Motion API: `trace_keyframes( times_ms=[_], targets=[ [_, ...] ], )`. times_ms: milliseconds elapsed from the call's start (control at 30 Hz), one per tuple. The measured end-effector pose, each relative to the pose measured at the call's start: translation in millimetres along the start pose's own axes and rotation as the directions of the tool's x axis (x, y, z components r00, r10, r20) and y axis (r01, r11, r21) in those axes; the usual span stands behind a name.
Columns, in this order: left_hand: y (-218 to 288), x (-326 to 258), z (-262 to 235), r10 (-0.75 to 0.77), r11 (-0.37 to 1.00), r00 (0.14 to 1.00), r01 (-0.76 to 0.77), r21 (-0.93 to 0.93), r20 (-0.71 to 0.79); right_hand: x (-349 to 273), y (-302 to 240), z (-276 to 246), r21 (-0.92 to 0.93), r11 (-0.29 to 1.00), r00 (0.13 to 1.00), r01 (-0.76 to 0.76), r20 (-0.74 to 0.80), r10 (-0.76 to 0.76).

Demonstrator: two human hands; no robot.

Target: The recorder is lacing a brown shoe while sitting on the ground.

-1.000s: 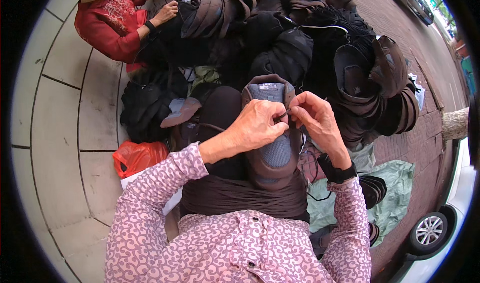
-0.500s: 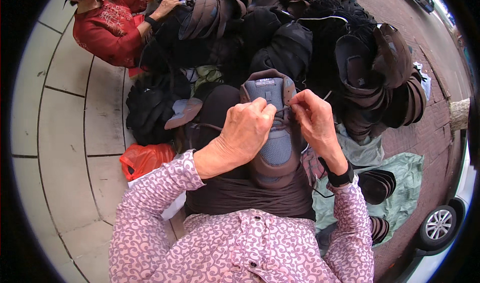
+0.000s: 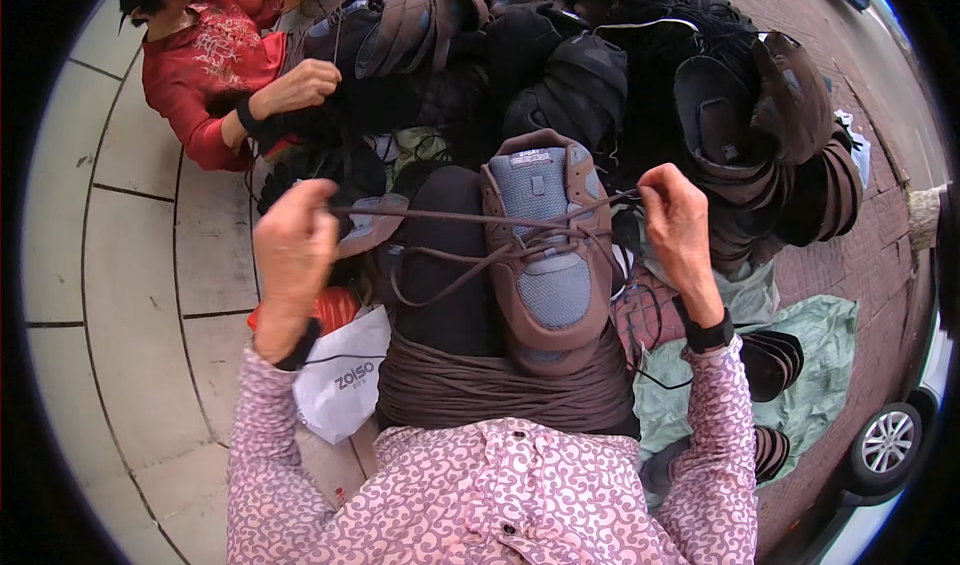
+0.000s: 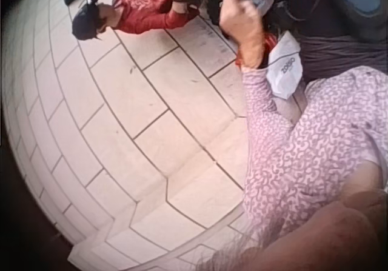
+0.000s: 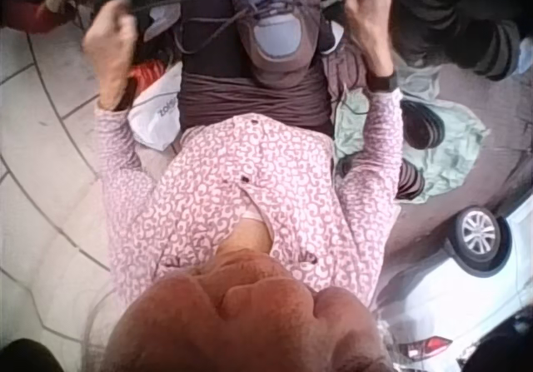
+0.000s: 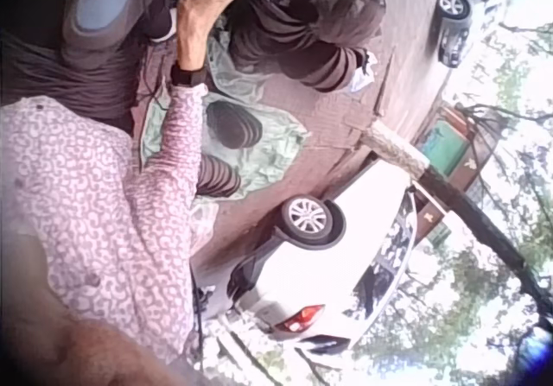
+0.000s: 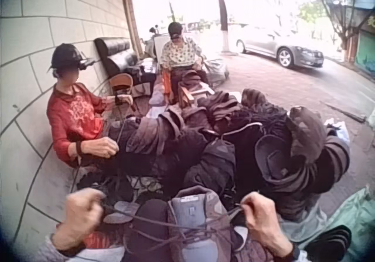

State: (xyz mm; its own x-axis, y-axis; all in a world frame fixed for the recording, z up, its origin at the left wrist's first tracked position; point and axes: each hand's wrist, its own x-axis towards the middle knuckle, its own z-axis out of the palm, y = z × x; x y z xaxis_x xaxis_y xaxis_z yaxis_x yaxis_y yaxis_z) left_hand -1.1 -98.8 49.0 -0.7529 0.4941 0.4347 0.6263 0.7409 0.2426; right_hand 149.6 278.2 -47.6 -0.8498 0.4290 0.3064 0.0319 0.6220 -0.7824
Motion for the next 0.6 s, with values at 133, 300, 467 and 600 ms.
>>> trace_keyframes(
  times_ms=[133,300,467,600],
  targets=[
    [-120.1,-50.4,-41.7,-0.337,0.915,0.941,0.333,0.229,-0.023,10.1,31.8,-9.2,-0.086,0.996,0.998,-0.007,-0.058,0.002],
    [-213.1,-118.1,-85.8,-0.406,0.809,0.904,0.425,0.406,-0.137,22.5,82.2,-31.1,-0.255,0.966,0.989,0.035,-0.133,-0.071],
    [-221.4,-122.5,-88.3,-0.403,0.810,0.892,0.452,0.373,-0.205,20.4,135.7,-75.9,-0.411,0.906,0.982,-0.103,-0.185,0.028],
    [-210.8,-103.8,-51.6,-0.264,0.929,0.963,0.271,0.253,-0.062,1.5,175.4,-96.1,-0.437,0.894,0.991,-0.101,-0.126,0.050]
  ],
)
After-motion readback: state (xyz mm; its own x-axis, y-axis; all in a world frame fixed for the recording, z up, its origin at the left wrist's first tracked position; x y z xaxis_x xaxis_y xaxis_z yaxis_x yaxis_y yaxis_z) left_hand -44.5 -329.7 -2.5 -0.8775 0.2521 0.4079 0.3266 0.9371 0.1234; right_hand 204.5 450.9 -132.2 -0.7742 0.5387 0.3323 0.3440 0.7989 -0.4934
